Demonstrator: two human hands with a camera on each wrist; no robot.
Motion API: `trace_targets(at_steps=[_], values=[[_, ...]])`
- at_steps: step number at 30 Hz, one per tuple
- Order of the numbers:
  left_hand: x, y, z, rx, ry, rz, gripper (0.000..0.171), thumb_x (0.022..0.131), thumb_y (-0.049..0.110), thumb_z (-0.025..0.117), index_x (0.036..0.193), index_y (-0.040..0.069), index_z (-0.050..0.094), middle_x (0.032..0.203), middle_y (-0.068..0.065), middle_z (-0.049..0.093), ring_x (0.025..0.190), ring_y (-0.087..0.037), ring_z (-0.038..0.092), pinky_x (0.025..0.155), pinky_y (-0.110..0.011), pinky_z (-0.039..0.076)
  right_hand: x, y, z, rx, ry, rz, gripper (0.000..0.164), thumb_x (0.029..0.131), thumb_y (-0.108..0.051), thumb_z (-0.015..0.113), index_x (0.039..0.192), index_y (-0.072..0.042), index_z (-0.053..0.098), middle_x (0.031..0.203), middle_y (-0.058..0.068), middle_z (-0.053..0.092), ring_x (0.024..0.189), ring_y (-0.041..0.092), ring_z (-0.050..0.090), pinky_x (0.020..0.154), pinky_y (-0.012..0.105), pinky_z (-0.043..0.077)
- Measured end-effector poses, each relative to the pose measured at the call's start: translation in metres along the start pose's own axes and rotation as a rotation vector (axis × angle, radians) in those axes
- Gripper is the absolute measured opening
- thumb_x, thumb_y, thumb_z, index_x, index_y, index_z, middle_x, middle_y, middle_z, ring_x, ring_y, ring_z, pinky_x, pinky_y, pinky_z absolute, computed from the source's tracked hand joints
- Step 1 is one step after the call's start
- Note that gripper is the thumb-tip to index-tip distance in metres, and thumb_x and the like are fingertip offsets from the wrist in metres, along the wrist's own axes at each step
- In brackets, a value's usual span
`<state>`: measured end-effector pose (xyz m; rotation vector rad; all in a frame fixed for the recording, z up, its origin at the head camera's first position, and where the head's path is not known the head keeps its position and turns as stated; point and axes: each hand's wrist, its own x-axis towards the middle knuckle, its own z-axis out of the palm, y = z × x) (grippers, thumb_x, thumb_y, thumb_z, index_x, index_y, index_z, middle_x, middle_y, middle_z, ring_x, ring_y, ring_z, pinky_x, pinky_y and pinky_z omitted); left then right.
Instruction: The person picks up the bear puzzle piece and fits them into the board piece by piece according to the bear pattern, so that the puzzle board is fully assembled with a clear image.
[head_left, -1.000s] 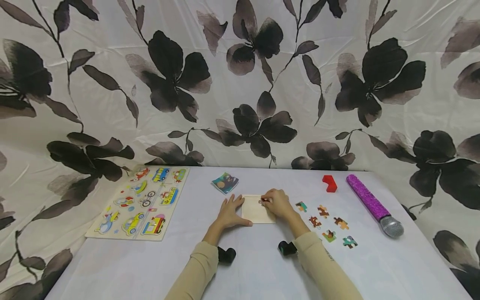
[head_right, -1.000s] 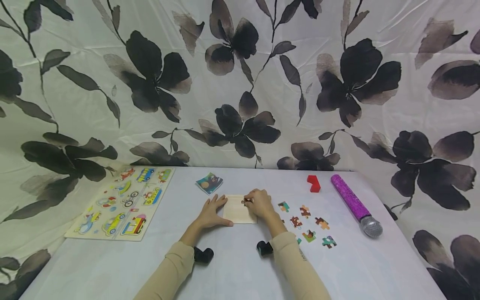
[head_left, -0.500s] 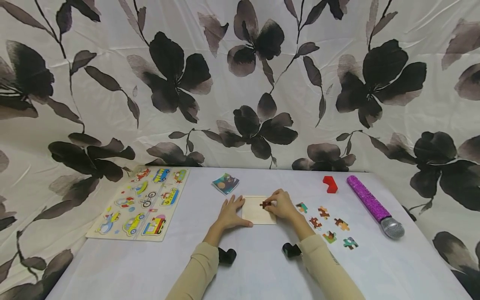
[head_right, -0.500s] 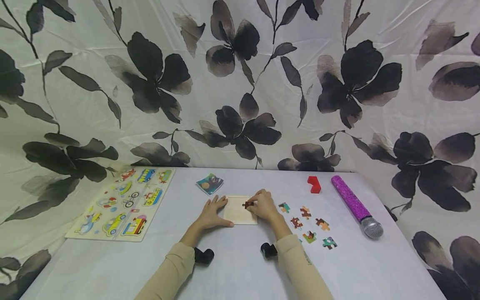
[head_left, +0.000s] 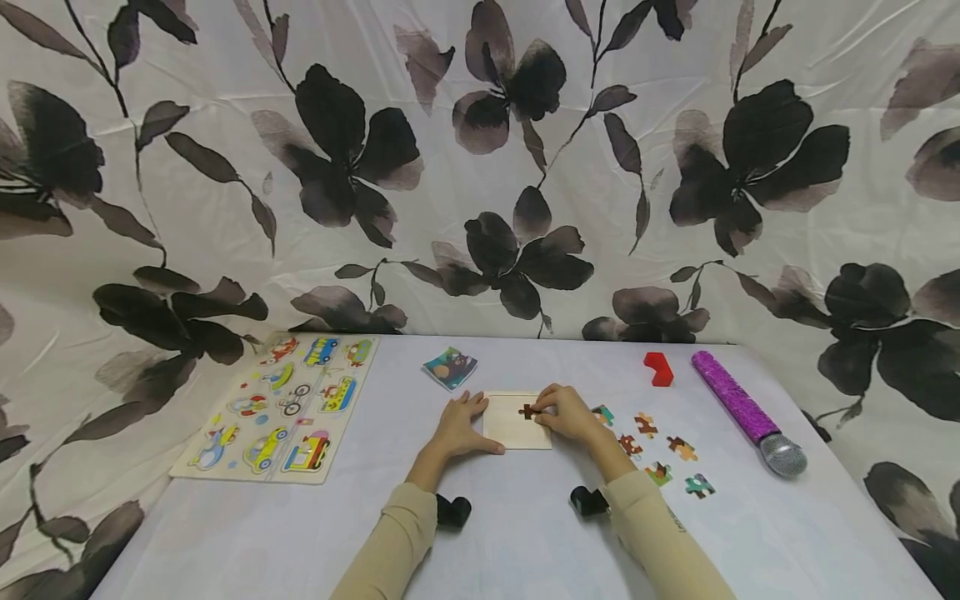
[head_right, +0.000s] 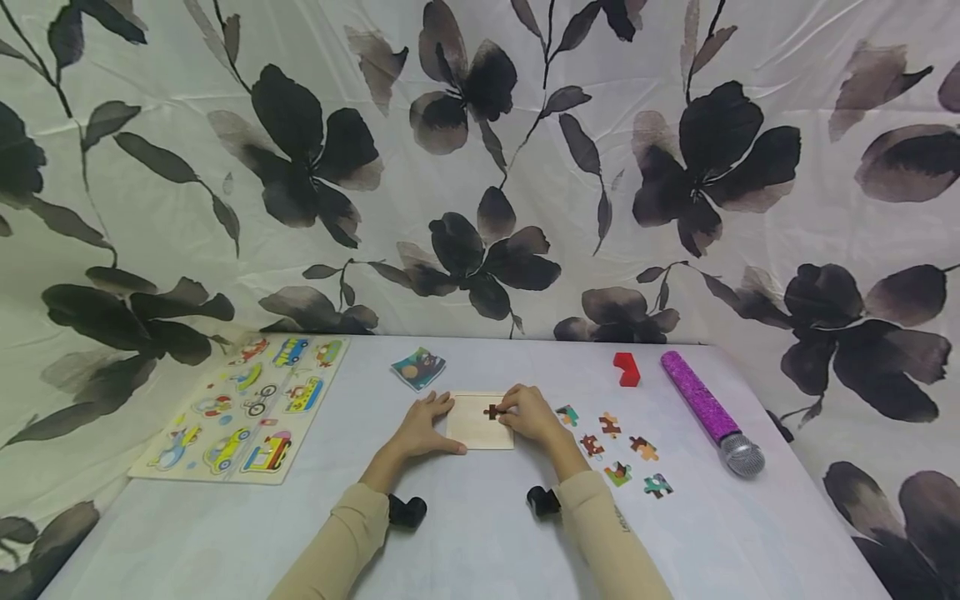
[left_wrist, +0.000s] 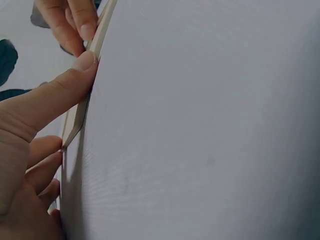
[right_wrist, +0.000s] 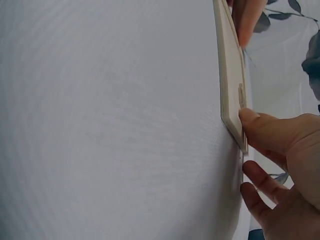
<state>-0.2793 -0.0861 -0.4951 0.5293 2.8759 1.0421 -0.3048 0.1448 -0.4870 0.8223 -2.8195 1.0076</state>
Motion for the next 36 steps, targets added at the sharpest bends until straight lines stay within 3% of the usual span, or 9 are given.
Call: trace_targets(at_steps=[5,11,15,18,23,27,33,36], values=[[0.001,0.002,-0.004,0.073,-0.032,-0.024,0.093,0.060,0.042,0.086,0.133,-0.003,0.050,0.142,-0.020,0.044,0.134,-0.043,0.031,0.108,-0.055,0.028,-0.001,-0.001,0.000,-0.024,-0.011,-0.021,0.016,0.080,-0.003,0.071,0.094,0.003,0.073,0.098,0.013,0.065,0.096,0.032,0.059,0.089,0.048,0.045],[0.004,0.011,-0.017,0.195,-0.158,-0.049,0.085,0.068,0.045,0.080,0.134,0.000,0.050,0.147,-0.018,0.036,0.137,-0.038,0.028,0.110,-0.053,0.026,-0.001,-0.001,0.001,-0.018,-0.007,-0.066,0.015,0.080,0.000,0.069,0.094,0.006,0.072,0.100,0.016,0.066,0.097,0.035,0.060,0.090,0.050,0.045],[0.010,0.016,-0.024,0.224,-0.191,-0.053,0.082,0.065,0.041,0.083,0.130,0.000,0.054,0.147,-0.017,0.037,0.137,-0.036,0.030,0.111,-0.051,0.026,-0.002,0.001,0.002,-0.018,0.009,-0.069,0.017,0.082,-0.003,0.068,0.097,0.005,0.071,0.101,0.016,0.068,0.096,0.033,0.061,0.088,0.048,0.047],[0.013,0.016,-0.024,0.194,-0.197,-0.068,0.087,0.061,0.037,0.087,0.131,0.000,0.051,0.143,-0.019,0.042,0.134,-0.036,0.035,0.110,-0.048,0.029,-0.006,0.003,-0.001,0.048,0.018,-0.011,0.022,0.083,-0.004,0.068,0.104,0.005,0.068,0.104,0.018,0.068,0.096,0.033,0.063,0.084,0.045,0.051],[0.018,0.015,-0.023,0.184,-0.217,-0.083,0.098,0.061,0.037,0.088,0.139,-0.001,0.042,0.146,-0.019,0.038,0.135,-0.034,0.033,0.112,-0.045,0.027,-0.016,0.008,-0.022,0.152,0.092,0.174,0.028,0.087,-0.005,0.065,0.113,0.006,0.064,0.113,0.022,0.064,0.102,0.037,0.060,0.085,0.048,0.051],[0.020,0.013,-0.021,0.209,-0.233,-0.087,0.097,0.062,0.038,0.086,0.139,-0.002,0.041,0.148,-0.017,0.035,0.138,-0.034,0.029,0.113,-0.045,0.024,-0.027,0.019,-0.041,0.053,0.117,0.264,0.032,0.087,-0.009,0.065,0.115,0.005,0.063,0.118,0.024,0.061,0.108,0.040,0.056,0.090,0.052,0.048],[0.021,0.013,-0.020,0.172,-0.255,-0.132,0.100,0.064,0.037,0.086,0.142,-0.001,0.037,0.150,-0.017,0.032,0.140,-0.036,0.022,0.113,-0.049,0.020,-0.044,0.037,-0.060,-0.108,0.010,0.384,0.047,0.081,-0.020,0.072,0.120,0.003,0.060,0.116,0.025,0.061,0.109,0.045,0.051,0.089,0.061,0.039],[0.020,0.013,-0.021,0.155,-0.255,-0.146,0.100,0.064,0.036,0.086,0.142,-0.001,0.036,0.150,-0.017,0.031,0.141,-0.036,0.021,0.113,-0.050,0.019,-0.049,0.041,-0.064,-0.136,-0.038,0.451,0.048,0.081,-0.027,0.073,0.117,0.003,0.061,0.109,0.022,0.063,0.101,0.040,0.052,0.083,0.058,0.040]])
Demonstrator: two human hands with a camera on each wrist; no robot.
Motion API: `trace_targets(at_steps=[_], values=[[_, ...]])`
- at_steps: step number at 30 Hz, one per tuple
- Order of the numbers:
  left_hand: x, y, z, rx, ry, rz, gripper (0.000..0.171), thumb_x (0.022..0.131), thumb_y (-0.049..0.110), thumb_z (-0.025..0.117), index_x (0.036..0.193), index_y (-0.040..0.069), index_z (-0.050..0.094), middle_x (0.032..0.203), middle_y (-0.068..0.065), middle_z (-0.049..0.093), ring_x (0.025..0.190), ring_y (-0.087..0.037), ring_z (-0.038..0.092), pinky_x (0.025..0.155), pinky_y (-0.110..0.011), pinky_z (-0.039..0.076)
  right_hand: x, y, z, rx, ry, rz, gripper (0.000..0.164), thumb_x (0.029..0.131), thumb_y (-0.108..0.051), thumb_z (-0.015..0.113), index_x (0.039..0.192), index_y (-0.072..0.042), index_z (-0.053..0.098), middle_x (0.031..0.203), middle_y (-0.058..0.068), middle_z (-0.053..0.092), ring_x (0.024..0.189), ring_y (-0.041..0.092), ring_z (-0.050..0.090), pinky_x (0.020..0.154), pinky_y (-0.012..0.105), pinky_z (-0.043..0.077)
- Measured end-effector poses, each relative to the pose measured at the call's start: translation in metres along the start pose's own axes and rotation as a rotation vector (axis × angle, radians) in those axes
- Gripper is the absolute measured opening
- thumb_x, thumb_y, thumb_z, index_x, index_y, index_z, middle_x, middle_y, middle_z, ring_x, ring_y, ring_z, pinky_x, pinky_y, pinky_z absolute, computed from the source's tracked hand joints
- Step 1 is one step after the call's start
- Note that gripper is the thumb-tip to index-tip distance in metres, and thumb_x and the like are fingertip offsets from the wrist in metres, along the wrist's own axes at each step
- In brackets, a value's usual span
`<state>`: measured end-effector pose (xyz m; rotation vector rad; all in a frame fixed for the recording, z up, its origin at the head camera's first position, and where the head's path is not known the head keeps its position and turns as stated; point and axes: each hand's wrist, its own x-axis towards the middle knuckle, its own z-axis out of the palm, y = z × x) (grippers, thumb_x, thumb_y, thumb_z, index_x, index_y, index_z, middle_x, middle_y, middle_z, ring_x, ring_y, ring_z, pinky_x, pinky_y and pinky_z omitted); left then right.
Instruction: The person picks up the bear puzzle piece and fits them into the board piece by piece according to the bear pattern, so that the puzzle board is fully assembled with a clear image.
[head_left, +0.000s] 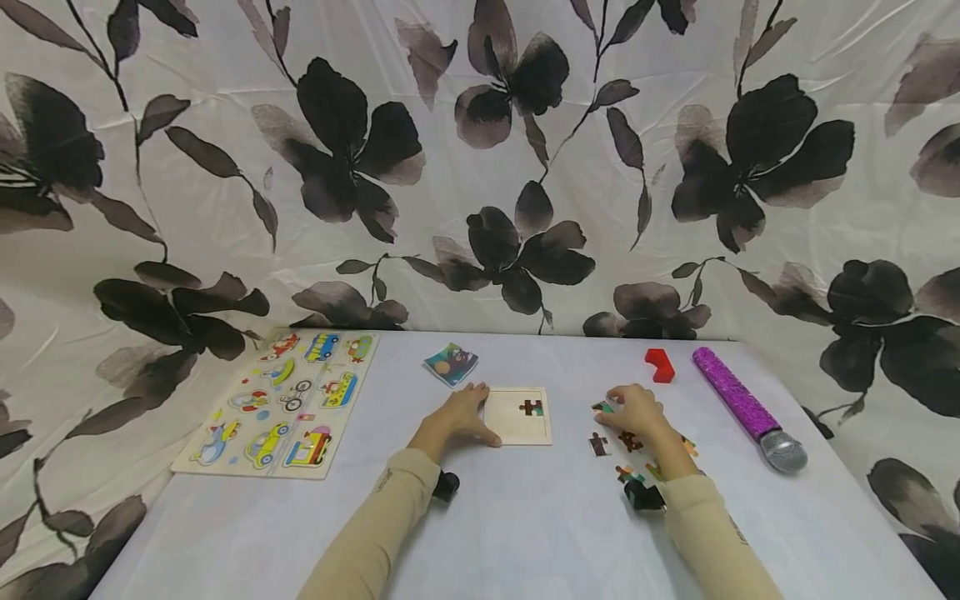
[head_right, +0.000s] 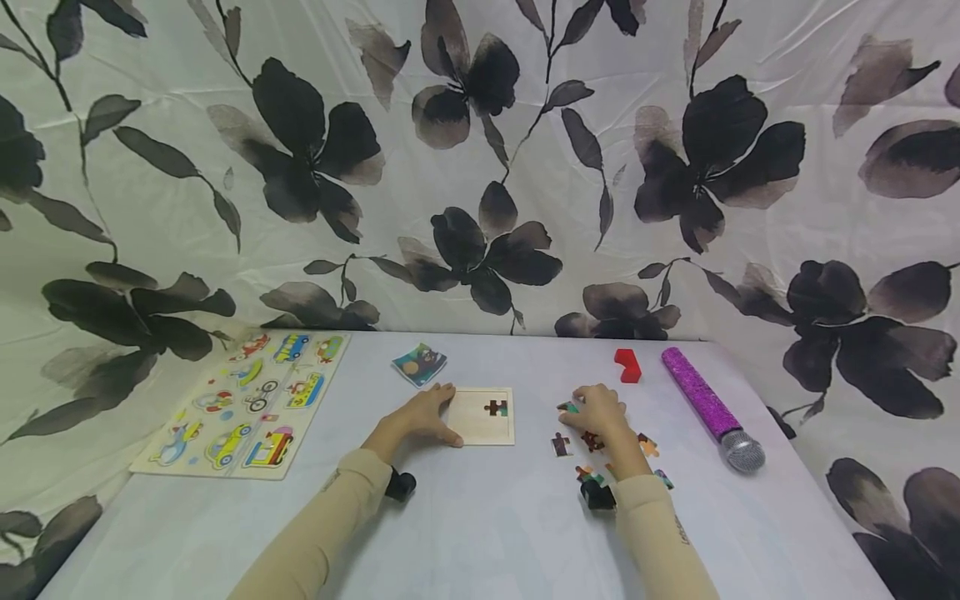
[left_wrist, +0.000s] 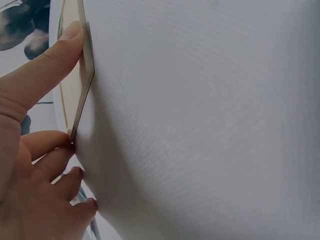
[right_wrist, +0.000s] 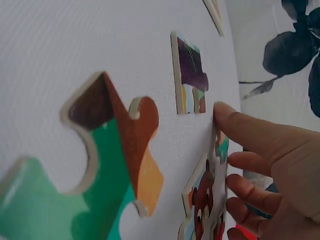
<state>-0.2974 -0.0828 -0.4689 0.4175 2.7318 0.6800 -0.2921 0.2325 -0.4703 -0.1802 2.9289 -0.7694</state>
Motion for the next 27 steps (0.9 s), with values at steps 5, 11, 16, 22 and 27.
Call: trace_targets(at_steps=[5,11,16,22,27], values=[[0.000,-0.002,0.001,-0.031,-0.002,-0.001,0.101,0.064,0.035,0.086,0.143,-0.001,0.035,0.151,-0.017,0.029,0.141,-0.035,0.018,0.114,-0.049,0.016,0.000,0.003,-0.001,0.052,-0.002,-0.005,0.036,0.081,-0.020,0.072,0.104,0.007,0.065,0.093,0.015,0.065,0.085,0.027,0.056,0.076,0.044,0.047],[-0.002,-0.002,0.000,-0.053,0.002,0.012,0.101,0.064,0.034,0.086,0.143,-0.002,0.034,0.151,-0.018,0.029,0.141,-0.036,0.017,0.114,-0.051,0.016,0.004,0.001,0.000,0.241,0.052,-0.037,0.023,0.080,-0.007,0.072,0.095,0.008,0.066,0.078,0.010,0.060,0.073,0.019,0.050,0.061,0.027,0.043],[-0.001,-0.003,0.002,-0.044,0.000,0.005,0.101,0.065,0.035,0.086,0.144,-0.001,0.034,0.151,-0.017,0.028,0.141,-0.036,0.017,0.113,-0.052,0.017,0.009,-0.002,-0.004,0.420,0.121,-0.092,0.018,0.087,-0.003,0.063,0.096,0.012,0.065,0.082,0.016,0.065,0.070,0.020,0.057,0.059,0.022,0.046],[-0.001,-0.004,0.003,-0.043,-0.004,-0.012,0.102,0.065,0.037,0.086,0.144,0.000,0.033,0.152,-0.015,0.028,0.142,-0.035,0.016,0.113,-0.052,0.017,0.014,-0.010,-0.015,0.601,0.120,-0.039,0.032,0.094,-0.009,0.055,0.114,0.016,0.058,0.105,0.028,0.063,0.086,0.025,0.065,0.077,0.032,0.056],[-0.001,-0.004,0.003,-0.053,-0.001,-0.015,0.102,0.064,0.037,0.086,0.144,0.001,0.034,0.152,-0.015,0.028,0.141,-0.037,0.016,0.113,-0.053,0.018,0.016,-0.015,-0.019,0.776,0.123,-0.019,0.037,0.094,-0.007,0.055,0.119,0.020,0.052,0.105,0.023,0.063,0.080,0.010,0.066,0.079,0.030,0.055]])
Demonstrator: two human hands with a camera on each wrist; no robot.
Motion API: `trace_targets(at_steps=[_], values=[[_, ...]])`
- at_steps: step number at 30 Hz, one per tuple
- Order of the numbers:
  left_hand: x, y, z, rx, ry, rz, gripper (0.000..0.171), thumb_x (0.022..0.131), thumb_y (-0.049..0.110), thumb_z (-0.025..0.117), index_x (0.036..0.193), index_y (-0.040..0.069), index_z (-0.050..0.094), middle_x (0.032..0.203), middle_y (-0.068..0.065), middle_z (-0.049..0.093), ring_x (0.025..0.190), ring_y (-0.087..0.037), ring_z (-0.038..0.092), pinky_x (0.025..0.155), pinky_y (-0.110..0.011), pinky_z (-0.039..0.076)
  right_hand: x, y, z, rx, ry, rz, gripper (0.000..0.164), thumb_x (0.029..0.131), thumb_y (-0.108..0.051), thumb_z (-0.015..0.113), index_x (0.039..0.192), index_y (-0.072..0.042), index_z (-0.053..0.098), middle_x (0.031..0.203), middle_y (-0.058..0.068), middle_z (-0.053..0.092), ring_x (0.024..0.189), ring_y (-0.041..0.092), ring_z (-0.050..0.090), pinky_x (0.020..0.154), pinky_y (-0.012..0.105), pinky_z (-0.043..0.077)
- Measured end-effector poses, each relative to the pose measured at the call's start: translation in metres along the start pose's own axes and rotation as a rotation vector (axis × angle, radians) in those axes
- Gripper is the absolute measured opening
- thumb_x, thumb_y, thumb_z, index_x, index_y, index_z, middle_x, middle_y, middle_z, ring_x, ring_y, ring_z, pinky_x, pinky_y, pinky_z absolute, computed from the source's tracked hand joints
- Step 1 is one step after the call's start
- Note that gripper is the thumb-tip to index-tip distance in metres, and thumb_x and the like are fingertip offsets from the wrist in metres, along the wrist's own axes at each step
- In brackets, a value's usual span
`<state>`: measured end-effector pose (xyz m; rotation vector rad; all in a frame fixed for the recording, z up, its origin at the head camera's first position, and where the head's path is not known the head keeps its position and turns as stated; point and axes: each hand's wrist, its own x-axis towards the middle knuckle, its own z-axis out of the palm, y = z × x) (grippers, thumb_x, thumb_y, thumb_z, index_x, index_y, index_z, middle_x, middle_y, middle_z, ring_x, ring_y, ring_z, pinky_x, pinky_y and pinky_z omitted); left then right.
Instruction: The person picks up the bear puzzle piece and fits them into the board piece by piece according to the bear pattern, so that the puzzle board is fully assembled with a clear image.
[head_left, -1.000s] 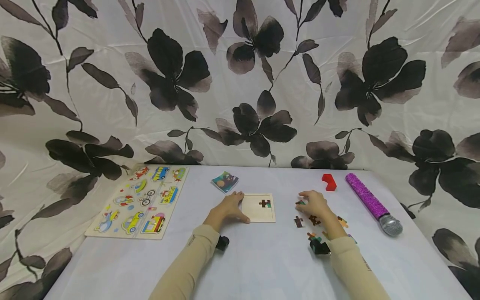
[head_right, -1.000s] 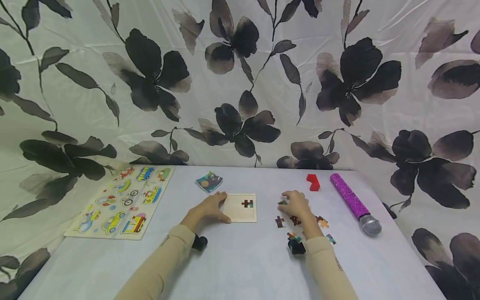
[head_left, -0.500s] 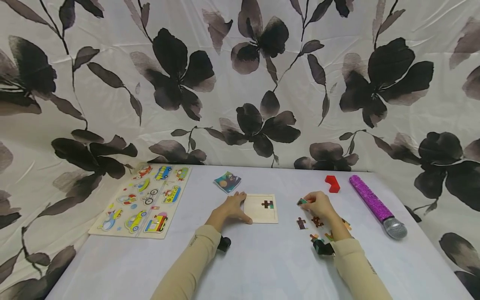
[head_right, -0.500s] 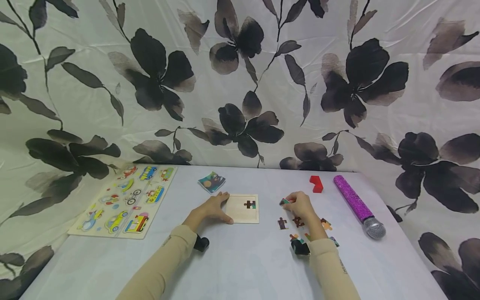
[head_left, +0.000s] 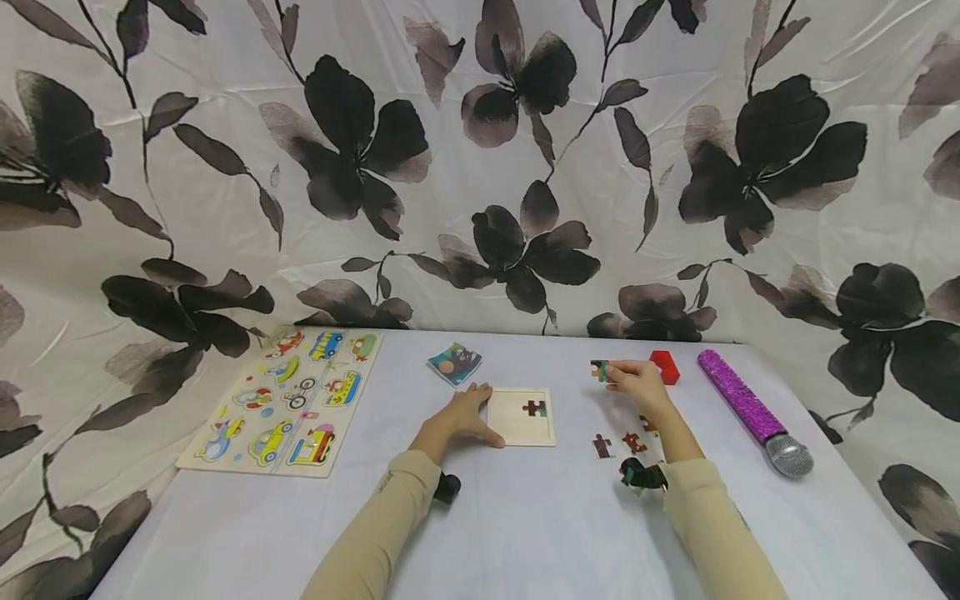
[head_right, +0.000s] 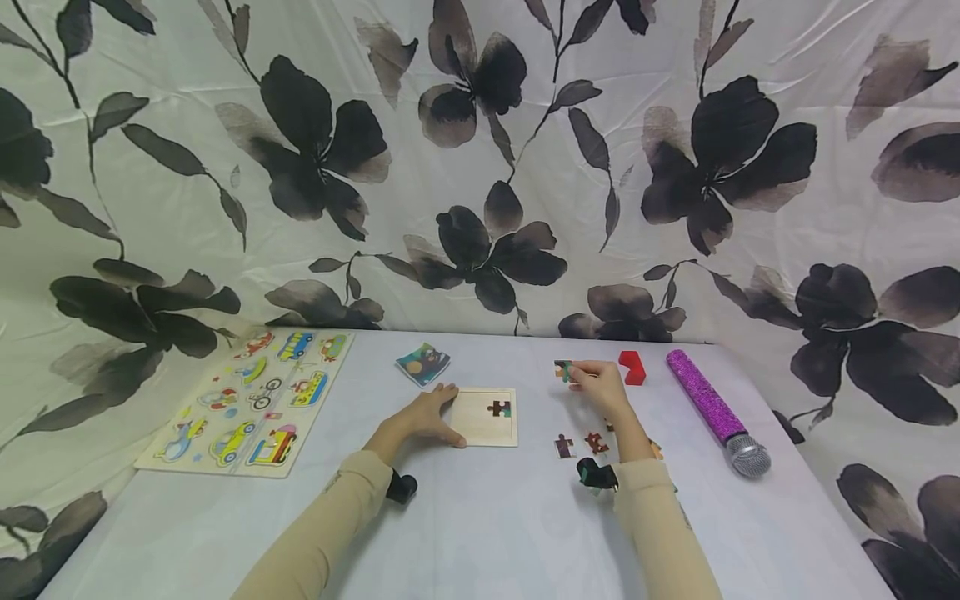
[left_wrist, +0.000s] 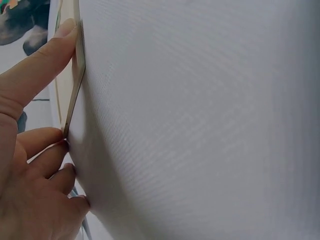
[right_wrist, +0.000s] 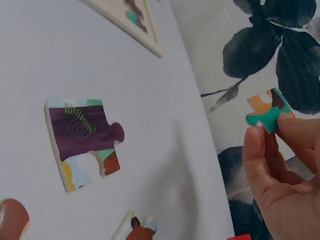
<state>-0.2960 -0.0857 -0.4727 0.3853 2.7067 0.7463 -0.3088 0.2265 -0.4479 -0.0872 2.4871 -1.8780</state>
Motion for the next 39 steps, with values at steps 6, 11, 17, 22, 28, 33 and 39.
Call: trace_targets(at_steps=[6,11,17,22,28,33,39], values=[[0.001,-0.002,0.001,0.000,0.000,0.004,0.102,0.065,0.037,0.086,0.144,0.000,0.033,0.152,-0.015,0.028,0.142,-0.036,0.016,0.113,-0.053,0.017,0.002,0.002,0.005,0.155,0.038,-0.057,0.038,0.093,-0.003,0.055,0.121,0.022,0.048,0.088,0.004,0.066,0.069,0.002,0.064,0.069,0.020,0.056],[0.000,-0.001,0.000,-0.006,0.002,0.009,0.101,0.065,0.036,0.086,0.144,0.000,0.034,0.152,-0.016,0.028,0.142,-0.035,0.016,0.113,-0.052,0.017,0.005,0.004,0.013,0.244,0.081,-0.075,0.038,0.091,0.001,0.056,0.123,0.022,0.046,0.081,-0.005,0.063,0.066,0.003,0.064,0.066,0.018,0.055],[-0.002,0.002,-0.002,-0.009,0.007,0.009,0.101,0.065,0.036,0.086,0.144,0.000,0.034,0.152,-0.016,0.028,0.142,-0.036,0.017,0.113,-0.052,0.017,0.006,0.005,0.023,0.274,0.042,-0.086,0.036,0.093,0.003,0.052,0.124,0.021,0.045,0.084,0.004,0.061,0.069,0.007,0.066,0.067,0.023,0.057],[-0.002,0.002,-0.001,-0.015,0.007,0.007,0.101,0.065,0.036,0.086,0.144,0.000,0.034,0.152,-0.015,0.028,0.142,-0.036,0.016,0.113,-0.052,0.018,0.003,0.000,0.036,0.231,-0.038,-0.078,0.035,0.097,-0.001,0.045,0.129,0.014,0.045,0.099,0.022,0.051,0.072,0.008,0.066,0.070,0.025,0.057],[-0.001,0.002,0.000,-0.022,0.008,0.004,0.101,0.065,0.036,0.086,0.144,0.000,0.034,0.152,-0.015,0.028,0.142,-0.037,0.016,0.112,-0.053,0.018,-0.002,-0.009,0.058,0.124,-0.022,-0.124,0.037,0.091,0.003,0.054,0.127,0.012,0.049,0.099,0.021,0.058,0.070,0.005,0.060,0.066,0.017,0.054],[0.000,0.001,0.000,-0.019,0.003,0.013,0.101,0.066,0.036,0.085,0.144,0.000,0.033,0.152,-0.016,0.028,0.141,-0.039,0.016,0.112,-0.054,0.019,-0.016,-0.024,0.080,0.024,-0.125,-0.175,0.032,0.087,0.004,0.059,0.117,0.016,0.053,0.092,0.029,0.065,0.076,0.023,0.063,0.064,0.025,0.052],[-0.001,-0.001,0.000,-0.038,0.006,0.033,0.100,0.066,0.035,0.086,0.144,0.000,0.034,0.151,-0.017,0.028,0.139,-0.044,0.017,0.111,-0.056,0.021,-0.021,-0.009,0.118,-0.249,-0.286,-0.319,0.022,0.086,0.001,0.062,0.105,0.011,0.063,0.082,0.018,0.068,0.072,0.021,0.064,0.063,0.023,0.050]])
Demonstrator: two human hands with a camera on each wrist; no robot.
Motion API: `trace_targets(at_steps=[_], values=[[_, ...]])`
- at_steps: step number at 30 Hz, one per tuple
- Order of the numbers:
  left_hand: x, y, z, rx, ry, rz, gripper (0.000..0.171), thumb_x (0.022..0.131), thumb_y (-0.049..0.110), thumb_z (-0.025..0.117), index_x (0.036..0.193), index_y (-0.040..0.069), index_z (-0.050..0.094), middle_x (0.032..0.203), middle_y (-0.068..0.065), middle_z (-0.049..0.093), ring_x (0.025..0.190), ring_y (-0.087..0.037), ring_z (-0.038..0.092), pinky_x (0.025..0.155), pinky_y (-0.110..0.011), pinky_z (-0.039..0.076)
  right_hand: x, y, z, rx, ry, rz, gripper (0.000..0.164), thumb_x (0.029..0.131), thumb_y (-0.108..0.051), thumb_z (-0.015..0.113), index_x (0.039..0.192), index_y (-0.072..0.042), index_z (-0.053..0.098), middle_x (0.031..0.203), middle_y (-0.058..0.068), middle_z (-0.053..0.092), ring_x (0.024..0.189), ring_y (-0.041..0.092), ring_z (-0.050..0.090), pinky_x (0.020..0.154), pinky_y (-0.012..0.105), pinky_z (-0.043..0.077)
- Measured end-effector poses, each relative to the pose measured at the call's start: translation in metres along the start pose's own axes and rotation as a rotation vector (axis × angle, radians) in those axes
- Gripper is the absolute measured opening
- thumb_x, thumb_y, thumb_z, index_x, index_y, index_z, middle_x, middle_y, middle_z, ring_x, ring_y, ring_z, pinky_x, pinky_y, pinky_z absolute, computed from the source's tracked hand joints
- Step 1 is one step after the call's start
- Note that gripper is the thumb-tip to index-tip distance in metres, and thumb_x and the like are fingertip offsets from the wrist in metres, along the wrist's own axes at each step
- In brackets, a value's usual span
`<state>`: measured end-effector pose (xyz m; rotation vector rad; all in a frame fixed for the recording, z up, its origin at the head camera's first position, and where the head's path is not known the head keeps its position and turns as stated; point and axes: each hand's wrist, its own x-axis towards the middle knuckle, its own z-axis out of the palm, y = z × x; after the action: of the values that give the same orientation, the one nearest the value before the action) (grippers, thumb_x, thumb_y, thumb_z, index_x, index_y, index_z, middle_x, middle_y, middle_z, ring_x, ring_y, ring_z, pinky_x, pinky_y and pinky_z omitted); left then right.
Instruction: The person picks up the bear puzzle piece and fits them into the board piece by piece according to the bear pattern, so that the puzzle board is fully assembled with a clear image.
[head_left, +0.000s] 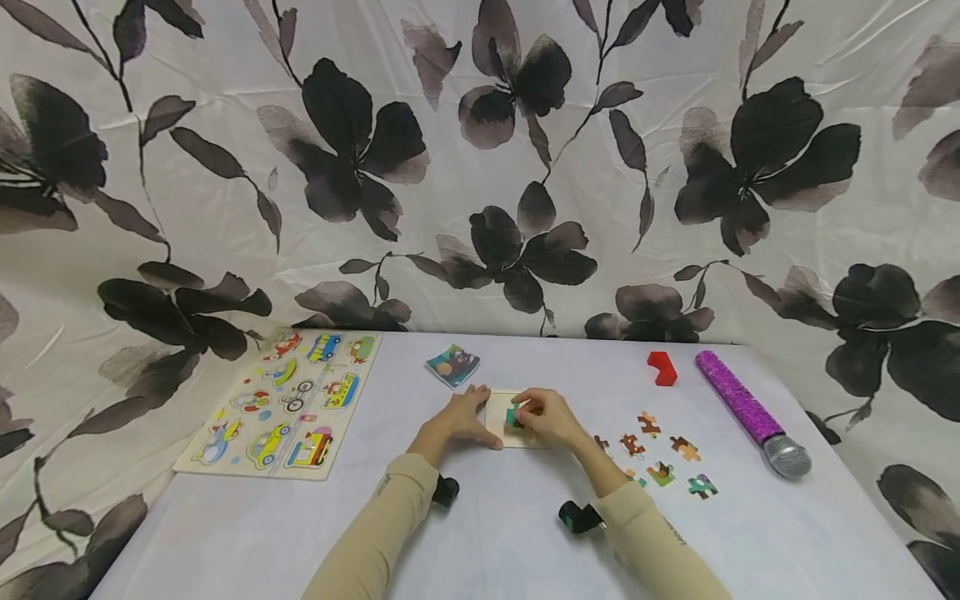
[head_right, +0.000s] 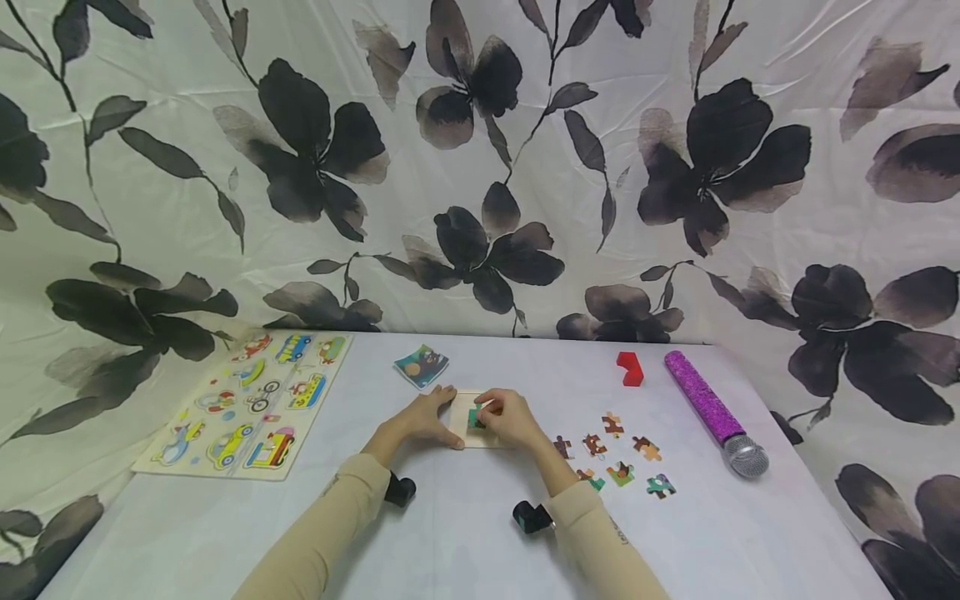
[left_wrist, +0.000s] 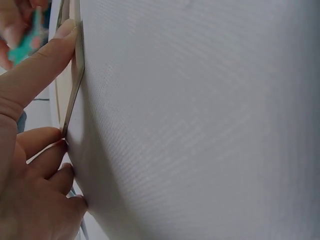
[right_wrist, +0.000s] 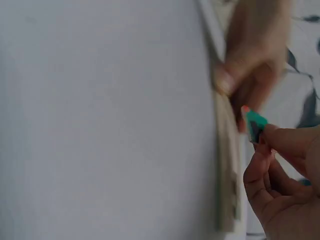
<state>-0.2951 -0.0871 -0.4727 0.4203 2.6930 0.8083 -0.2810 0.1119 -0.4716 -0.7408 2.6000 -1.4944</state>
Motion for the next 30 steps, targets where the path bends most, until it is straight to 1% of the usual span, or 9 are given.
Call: trace_targets(at_steps=[2,4,8,13,17,22,24,28,30], values=[[0.000,-0.001,0.001,-0.002,-0.002,0.000,0.099,0.066,0.034,0.086,0.144,0.000,0.034,0.151,-0.016,0.028,0.139,-0.044,0.017,0.110,-0.057,0.022,0.001,0.005,0.013,-0.089,-0.017,-0.028,0.020,0.085,-0.001,0.062,0.103,0.008,0.066,0.080,0.012,0.068,0.070,0.014,0.062,0.063,0.022,0.050],[0.000,-0.001,0.001,-0.014,-0.006,-0.001,0.099,0.065,0.033,0.086,0.144,0.000,0.035,0.152,-0.016,0.028,0.139,-0.045,0.016,0.109,-0.059,0.022,0.001,0.005,0.020,-0.131,-0.027,-0.028,0.020,0.085,-0.001,0.062,0.103,0.007,0.067,0.080,0.010,0.067,0.070,0.015,0.061,0.063,0.023,0.051],[0.001,-0.001,0.002,-0.019,-0.012,0.000,0.099,0.065,0.032,0.086,0.144,0.001,0.035,0.152,-0.016,0.028,0.139,-0.046,0.016,0.109,-0.059,0.021,0.002,0.001,0.027,-0.165,-0.033,-0.011,0.024,0.081,0.000,0.067,0.103,0.010,0.066,0.081,0.011,0.067,0.070,0.015,0.060,0.061,0.020,0.050],[0.002,0.000,0.002,0.000,-0.006,0.009,0.099,0.065,0.032,0.086,0.144,0.000,0.035,0.151,-0.017,0.028,0.138,-0.046,0.017,0.110,-0.057,0.022,0.003,-0.003,0.029,-0.211,-0.038,-0.023,0.034,0.074,0.003,0.073,0.104,0.014,0.065,0.084,0.014,0.062,0.073,0.015,0.054,0.061,0.019,0.047],[0.001,0.001,0.000,-0.007,0.003,0.014,0.099,0.065,0.032,0.086,0.144,0.000,0.035,0.151,-0.017,0.028,0.139,-0.044,0.017,0.110,-0.057,0.022,0.005,-0.007,0.031,-0.215,-0.014,0.000,0.033,0.074,0.004,0.073,0.104,0.013,0.065,0.085,0.014,0.064,0.074,0.017,0.058,0.063,0.022,0.049],[0.000,-0.001,0.001,-0.023,0.004,0.013,0.098,0.065,0.032,0.086,0.143,0.001,0.036,0.152,-0.016,0.028,0.139,-0.045,0.016,0.110,-0.058,0.022,0.005,-0.010,0.031,-0.202,-0.017,0.034,0.024,0.075,0.003,0.073,0.098,0.010,0.068,0.085,0.014,0.067,0.072,0.019,0.062,0.063,0.024,0.052],[0.000,-0.002,0.001,-0.029,0.000,0.014,0.097,0.065,0.032,0.086,0.143,0.002,0.037,0.152,-0.016,0.028,0.139,-0.046,0.016,0.109,-0.059,0.022,0.005,-0.010,0.031,-0.205,-0.035,0.027,0.019,0.076,0.003,0.072,0.094,0.009,0.070,0.087,0.015,0.068,0.071,0.017,0.062,0.061,0.022,0.051],[0.001,-0.004,0.001,-0.039,-0.008,0.021,0.096,0.065,0.033,0.086,0.142,0.002,0.039,0.152,-0.015,0.028,0.138,-0.047,0.016,0.108,-0.060,0.023,0.005,-0.010,0.032,-0.216,-0.068,0.000,0.014,0.078,0.002,0.071,0.090,0.008,0.071,0.090,0.016,0.069,0.068,0.012,0.059,0.058,0.017,0.048],[0.001,-0.005,0.000,-0.044,-0.024,0.020,0.096,0.064,0.032,0.087,0.142,0.002,0.038,0.152,-0.015,0.027,0.138,-0.047,0.015,0.109,-0.059,0.022,0.005,-0.010,0.032,-0.226,-0.074,-0.019,0.014,0.077,0.002,0.071,0.090,0.009,0.071,0.088,0.017,0.069,0.066,0.012,0.059,0.057,0.017,0.049]])
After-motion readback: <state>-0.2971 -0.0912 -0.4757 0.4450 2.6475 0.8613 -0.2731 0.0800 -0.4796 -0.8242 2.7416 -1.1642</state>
